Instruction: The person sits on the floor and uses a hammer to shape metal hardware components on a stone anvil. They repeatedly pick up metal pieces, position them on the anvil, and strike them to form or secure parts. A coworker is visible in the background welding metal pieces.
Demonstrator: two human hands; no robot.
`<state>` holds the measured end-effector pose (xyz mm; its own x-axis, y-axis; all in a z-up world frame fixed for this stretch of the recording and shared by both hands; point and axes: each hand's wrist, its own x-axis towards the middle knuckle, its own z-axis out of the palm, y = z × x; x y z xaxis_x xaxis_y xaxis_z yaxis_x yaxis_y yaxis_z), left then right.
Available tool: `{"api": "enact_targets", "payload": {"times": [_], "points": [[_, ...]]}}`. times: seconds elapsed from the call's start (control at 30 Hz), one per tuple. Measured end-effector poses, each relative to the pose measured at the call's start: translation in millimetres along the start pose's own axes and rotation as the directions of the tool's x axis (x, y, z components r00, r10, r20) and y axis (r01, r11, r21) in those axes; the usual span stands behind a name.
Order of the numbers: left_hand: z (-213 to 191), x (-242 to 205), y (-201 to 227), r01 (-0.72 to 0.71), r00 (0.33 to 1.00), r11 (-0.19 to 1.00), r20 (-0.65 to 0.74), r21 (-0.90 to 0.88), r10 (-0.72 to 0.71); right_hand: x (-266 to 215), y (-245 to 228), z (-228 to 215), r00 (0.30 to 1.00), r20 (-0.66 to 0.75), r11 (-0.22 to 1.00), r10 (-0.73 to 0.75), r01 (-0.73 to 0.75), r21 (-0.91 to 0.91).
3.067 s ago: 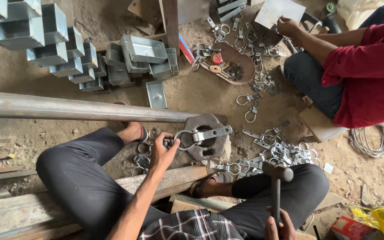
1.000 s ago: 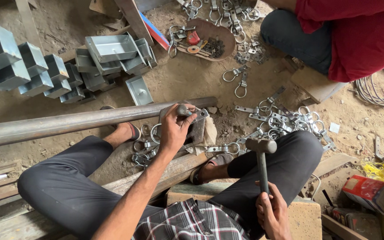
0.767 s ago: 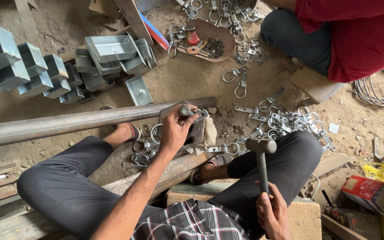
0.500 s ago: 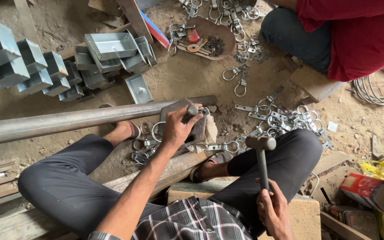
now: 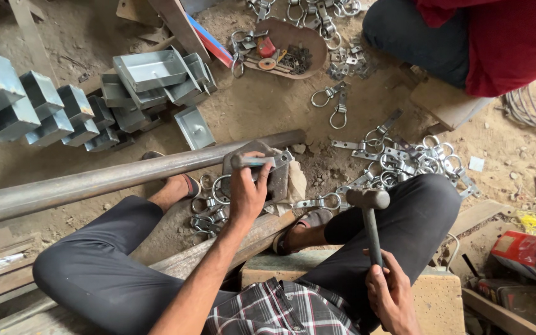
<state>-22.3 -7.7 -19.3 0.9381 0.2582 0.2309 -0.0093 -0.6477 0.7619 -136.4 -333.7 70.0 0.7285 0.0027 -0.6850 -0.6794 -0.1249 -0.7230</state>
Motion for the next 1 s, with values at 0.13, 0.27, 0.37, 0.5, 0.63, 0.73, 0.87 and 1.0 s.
{"api": "enact_targets", "payload": {"times": [0.13,0.27,0.37,0.5,0.63,0.73,0.87,1.0], "points": [[-0.3,4.7,-11.8,-0.159,0.987,0.986,0.040,0.059,0.157,0.2,-0.1,-0.5,0.999,0.033,0.999,-0.042,0.041,0.017],[-16.3,26.2,-26.6,-0.318,0.938,0.948,0.143,-0.004,0.316,-0.5,-0.4,-2.5,0.998,0.043,0.998,-0.055,0.054,0.022],[-35.4,41.0,-27.6,-0.488,0.851,0.869,0.178,-0.086,0.495,0.7,-0.1,-2.3,0.995,0.060,0.997,-0.080,0.080,0.011],[-50.4,44.4,-16.6,-0.322,0.877,0.936,0.329,-0.139,0.351,-0.1,4.2,-4.2,0.996,0.059,0.997,-0.072,0.072,0.003],[-51.9,29.2,-3.9,-0.216,0.894,0.966,0.369,-0.140,0.253,1.5,6.0,-4.9,0.995,0.063,0.995,-0.082,0.078,0.061],[-54.4,6.5,2.0,-0.101,0.896,0.983,0.415,-0.153,0.157,1.6,6.7,-3.9,0.995,0.066,0.995,-0.078,0.074,0.065],[-49.7,-6.6,5.1,-0.200,0.894,0.939,0.339,-0.280,0.292,2.2,8.0,-5.1,0.995,0.062,0.996,-0.075,0.072,0.051],[-41.4,-2.9,10.1,-0.185,0.928,0.951,0.276,-0.250,0.253,1.6,6.8,-4.7,0.995,0.053,0.996,-0.088,0.087,0.033]]}}
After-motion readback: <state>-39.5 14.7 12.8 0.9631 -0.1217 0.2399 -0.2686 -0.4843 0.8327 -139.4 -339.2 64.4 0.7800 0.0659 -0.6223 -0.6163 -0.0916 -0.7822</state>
